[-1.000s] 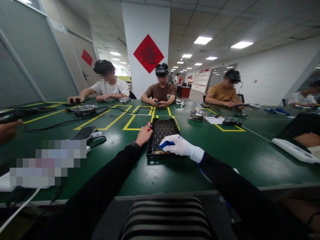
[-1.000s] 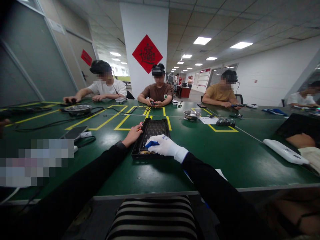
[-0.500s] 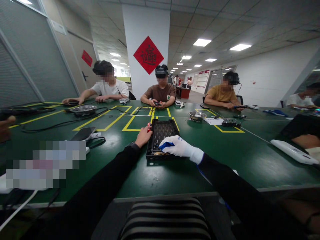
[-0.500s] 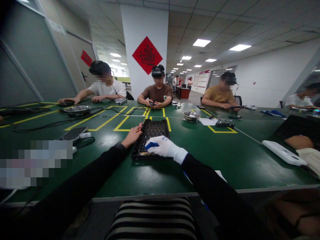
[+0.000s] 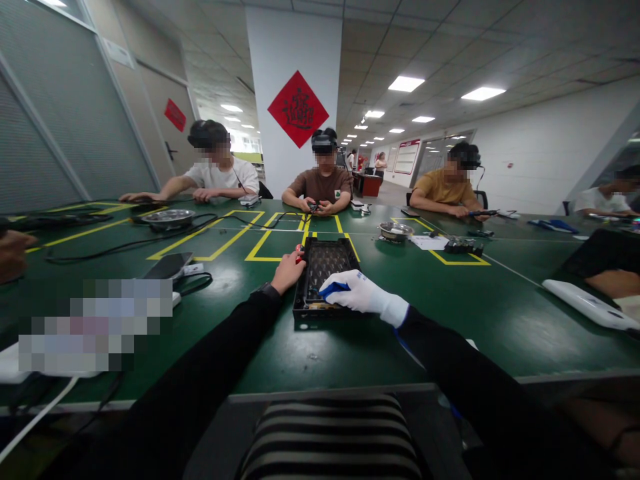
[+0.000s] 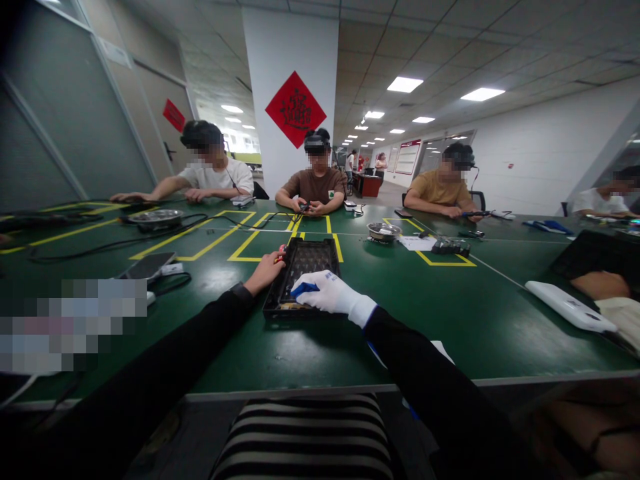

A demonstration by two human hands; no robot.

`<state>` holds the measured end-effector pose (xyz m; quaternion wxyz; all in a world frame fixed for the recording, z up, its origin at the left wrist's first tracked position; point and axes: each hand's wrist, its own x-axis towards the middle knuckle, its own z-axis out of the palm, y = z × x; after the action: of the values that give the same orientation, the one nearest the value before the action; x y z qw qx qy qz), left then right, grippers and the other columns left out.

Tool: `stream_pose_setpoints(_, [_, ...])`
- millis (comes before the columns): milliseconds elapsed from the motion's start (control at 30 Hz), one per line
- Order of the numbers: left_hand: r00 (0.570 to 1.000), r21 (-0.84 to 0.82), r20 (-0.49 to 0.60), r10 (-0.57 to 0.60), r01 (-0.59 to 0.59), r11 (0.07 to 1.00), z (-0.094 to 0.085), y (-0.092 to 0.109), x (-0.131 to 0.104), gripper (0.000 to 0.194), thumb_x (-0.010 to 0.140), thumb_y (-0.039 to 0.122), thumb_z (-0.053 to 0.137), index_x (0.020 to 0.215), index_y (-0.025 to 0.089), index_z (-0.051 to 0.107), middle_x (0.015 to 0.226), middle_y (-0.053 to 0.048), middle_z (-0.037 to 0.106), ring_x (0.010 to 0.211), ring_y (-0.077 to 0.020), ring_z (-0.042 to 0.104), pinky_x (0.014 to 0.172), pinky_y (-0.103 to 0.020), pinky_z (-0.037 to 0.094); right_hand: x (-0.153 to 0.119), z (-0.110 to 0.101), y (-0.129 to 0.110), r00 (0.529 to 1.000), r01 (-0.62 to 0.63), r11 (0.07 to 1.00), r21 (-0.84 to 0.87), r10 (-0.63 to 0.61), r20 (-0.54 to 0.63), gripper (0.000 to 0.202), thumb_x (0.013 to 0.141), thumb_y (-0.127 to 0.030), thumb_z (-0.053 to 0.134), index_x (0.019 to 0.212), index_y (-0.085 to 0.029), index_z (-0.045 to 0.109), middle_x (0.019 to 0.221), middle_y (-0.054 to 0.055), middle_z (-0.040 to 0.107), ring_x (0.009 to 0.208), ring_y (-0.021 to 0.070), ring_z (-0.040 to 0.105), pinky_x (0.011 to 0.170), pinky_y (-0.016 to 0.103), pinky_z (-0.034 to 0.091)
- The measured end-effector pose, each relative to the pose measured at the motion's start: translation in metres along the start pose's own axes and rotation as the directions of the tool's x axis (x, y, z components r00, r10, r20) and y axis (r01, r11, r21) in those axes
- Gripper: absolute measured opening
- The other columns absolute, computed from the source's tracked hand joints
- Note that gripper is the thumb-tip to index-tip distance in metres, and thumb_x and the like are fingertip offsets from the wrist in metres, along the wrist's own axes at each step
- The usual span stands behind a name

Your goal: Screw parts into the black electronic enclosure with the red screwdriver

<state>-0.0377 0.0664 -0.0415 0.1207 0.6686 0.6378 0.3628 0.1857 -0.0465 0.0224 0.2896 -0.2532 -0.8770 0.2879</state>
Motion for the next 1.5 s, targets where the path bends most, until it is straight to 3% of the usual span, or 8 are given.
stream_pose_setpoints(1500, [1.0,0.014,0.01,-0.011,0.011,1.0,-0.0019,0.0037,-0.0013,0.045,0.076,0.03,0.044,0.12,0.024,0.052,0.114,-0.009,0.053,0.111,-0.0247,0.049,0.096,-0.04,0.039,-0.0005,-0.0018,0.0021,0.999,0.016,0.998,-0.057,-0.015,0.028,0.024,0.074,-0.018,0.059,0.096,-0.016,0.065,0.089,0.001,0.067,0.079,0.013,0.061,0.077,0.025,0.045])
